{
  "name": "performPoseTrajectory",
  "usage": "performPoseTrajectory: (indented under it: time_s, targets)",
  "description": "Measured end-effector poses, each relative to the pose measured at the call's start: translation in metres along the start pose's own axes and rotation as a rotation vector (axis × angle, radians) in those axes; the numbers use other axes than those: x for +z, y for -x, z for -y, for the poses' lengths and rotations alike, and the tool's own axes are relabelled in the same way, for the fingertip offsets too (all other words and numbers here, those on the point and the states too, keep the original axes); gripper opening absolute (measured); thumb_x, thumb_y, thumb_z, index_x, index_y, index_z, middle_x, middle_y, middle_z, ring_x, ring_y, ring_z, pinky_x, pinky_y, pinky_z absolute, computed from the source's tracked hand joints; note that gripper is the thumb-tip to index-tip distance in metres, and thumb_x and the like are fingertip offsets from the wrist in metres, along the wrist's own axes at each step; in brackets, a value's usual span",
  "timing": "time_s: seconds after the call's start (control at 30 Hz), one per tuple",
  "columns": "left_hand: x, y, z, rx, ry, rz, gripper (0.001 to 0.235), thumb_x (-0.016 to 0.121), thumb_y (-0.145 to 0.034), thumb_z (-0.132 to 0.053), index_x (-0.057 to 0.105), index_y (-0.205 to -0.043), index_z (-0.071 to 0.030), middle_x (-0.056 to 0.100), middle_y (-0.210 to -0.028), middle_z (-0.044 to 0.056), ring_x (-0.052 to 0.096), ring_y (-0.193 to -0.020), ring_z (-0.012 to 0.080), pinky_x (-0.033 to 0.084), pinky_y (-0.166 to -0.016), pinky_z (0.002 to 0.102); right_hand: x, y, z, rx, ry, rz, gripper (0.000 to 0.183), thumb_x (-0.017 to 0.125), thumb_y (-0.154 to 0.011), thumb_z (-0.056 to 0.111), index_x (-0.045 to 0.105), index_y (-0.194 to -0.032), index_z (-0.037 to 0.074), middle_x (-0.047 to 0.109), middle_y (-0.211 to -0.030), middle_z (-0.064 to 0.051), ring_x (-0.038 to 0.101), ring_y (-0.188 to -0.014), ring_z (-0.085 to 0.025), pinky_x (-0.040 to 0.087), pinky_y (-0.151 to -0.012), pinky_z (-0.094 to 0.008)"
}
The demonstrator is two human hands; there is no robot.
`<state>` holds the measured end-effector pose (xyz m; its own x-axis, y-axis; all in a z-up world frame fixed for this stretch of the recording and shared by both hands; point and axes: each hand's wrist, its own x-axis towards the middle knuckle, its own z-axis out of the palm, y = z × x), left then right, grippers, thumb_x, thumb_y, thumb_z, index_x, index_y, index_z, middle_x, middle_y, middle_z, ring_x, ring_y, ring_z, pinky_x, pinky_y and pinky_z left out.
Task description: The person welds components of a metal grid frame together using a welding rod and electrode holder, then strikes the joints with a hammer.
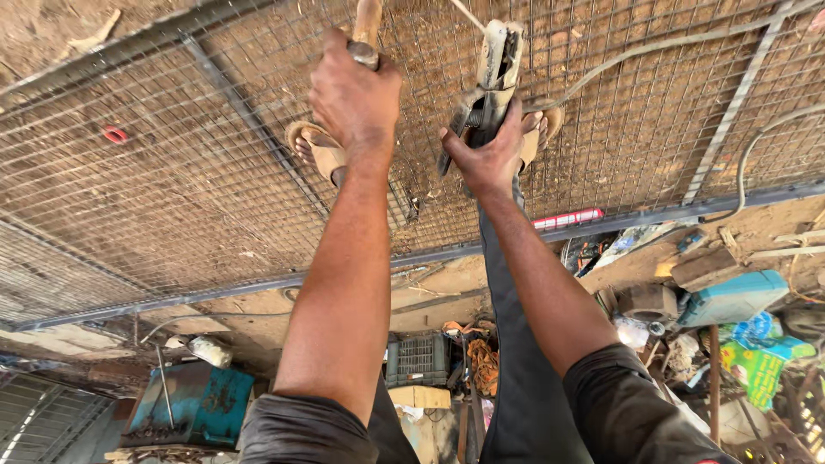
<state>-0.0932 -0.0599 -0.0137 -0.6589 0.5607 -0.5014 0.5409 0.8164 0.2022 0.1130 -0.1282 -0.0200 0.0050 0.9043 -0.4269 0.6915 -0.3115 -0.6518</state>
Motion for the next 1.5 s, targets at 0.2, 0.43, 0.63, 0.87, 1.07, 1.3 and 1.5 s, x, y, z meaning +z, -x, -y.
performPoseTrajectory:
  time_s: [0.2,0.43,0.63,0.87,1.07,1.3,1.5]
  targets:
    - [-0.015,-0.016,-0.038,0.036,-0.128,0.143,0.050,0.081,-0.080,-0.017,0.059,-0.122,0.001,0.077,-0.093,0.013,0.076,-0.068,0.0214,0.062,-0.053,0.036,0.011,-0.028,0.005,0.153,-0.211,0.188,0.082,0.096,-0.072,0.025,0.044,-0.131,-0.002,0.066,-0.107,-0.016,0.068,-0.096,-0.027,0.060,-0.087,-0.039]
    - [-0.004,0.002,-0.061,0.082,-0.107,0.102,0.062,0.084,-0.068,-0.013,0.060,-0.124,-0.002,0.077,-0.093,0.014,0.076,-0.069,0.0269,0.065,-0.058,0.038,0.023,-0.051,0.009,0.055,-0.115,0.204,0.068,0.093,-0.073,0.024,0.048,-0.119,0.003,0.067,-0.077,-0.003,0.068,-0.061,-0.016,0.062,-0.061,-0.032]
    - [-0.006,-0.007,-0.055,0.020,-0.110,0.155,0.038,0.078,-0.079,-0.015,0.065,-0.114,-0.004,0.077,-0.093,0.008,0.078,-0.073,0.0193,0.065,-0.059,0.031,0.027,-0.066,0.009,0.127,-0.046,0.297,0.069,0.093,-0.068,0.027,0.048,-0.115,0.004,0.066,-0.074,-0.003,0.065,-0.059,-0.015,0.059,-0.057,-0.032]
    - [0.006,0.005,-0.029,0.006,0.055,0.070,0.020,0.069,-0.089,-0.026,0.064,-0.102,-0.011,0.074,-0.082,0.006,0.075,-0.072,0.0218,0.061,-0.065,0.038,0.023,-0.063,0.007,-0.148,-0.156,0.182,0.067,0.095,-0.074,0.022,0.050,-0.121,0.004,0.069,-0.097,-0.010,0.068,-0.078,-0.018,0.060,-0.066,-0.034]
    - [0.009,0.001,-0.017,0.178,-0.083,-0.092,0.026,0.072,-0.086,-0.026,0.060,-0.103,-0.011,0.071,-0.083,0.008,0.070,-0.075,0.0255,0.057,-0.067,0.040,0.020,-0.071,0.014,0.133,-0.169,0.338,0.064,0.090,-0.073,0.027,0.049,-0.116,0.004,0.069,-0.088,-0.008,0.068,-0.069,-0.015,0.060,-0.061,-0.032]
    - [0.033,-0.005,0.003,0.142,0.158,-0.034,0.020,0.063,-0.099,-0.017,0.058,-0.114,-0.006,0.070,-0.092,0.009,0.071,-0.077,0.0233,0.056,-0.067,0.039,0.019,-0.070,0.017,-0.050,-0.213,0.244,0.064,0.092,-0.074,0.022,0.050,-0.118,0.004,0.072,-0.101,-0.011,0.074,-0.081,-0.019,0.062,-0.070,-0.034]
    - [0.015,-0.004,-0.008,0.192,-0.400,0.004,0.030,0.071,-0.092,-0.020,0.061,-0.117,-0.005,0.072,-0.086,0.009,0.072,-0.073,0.0250,0.058,-0.063,0.041,0.023,-0.072,0.011,0.114,-0.171,0.343,0.063,0.087,-0.072,0.027,0.048,-0.116,0.004,0.072,-0.094,-0.010,0.074,-0.073,-0.022,0.065,-0.068,-0.035]
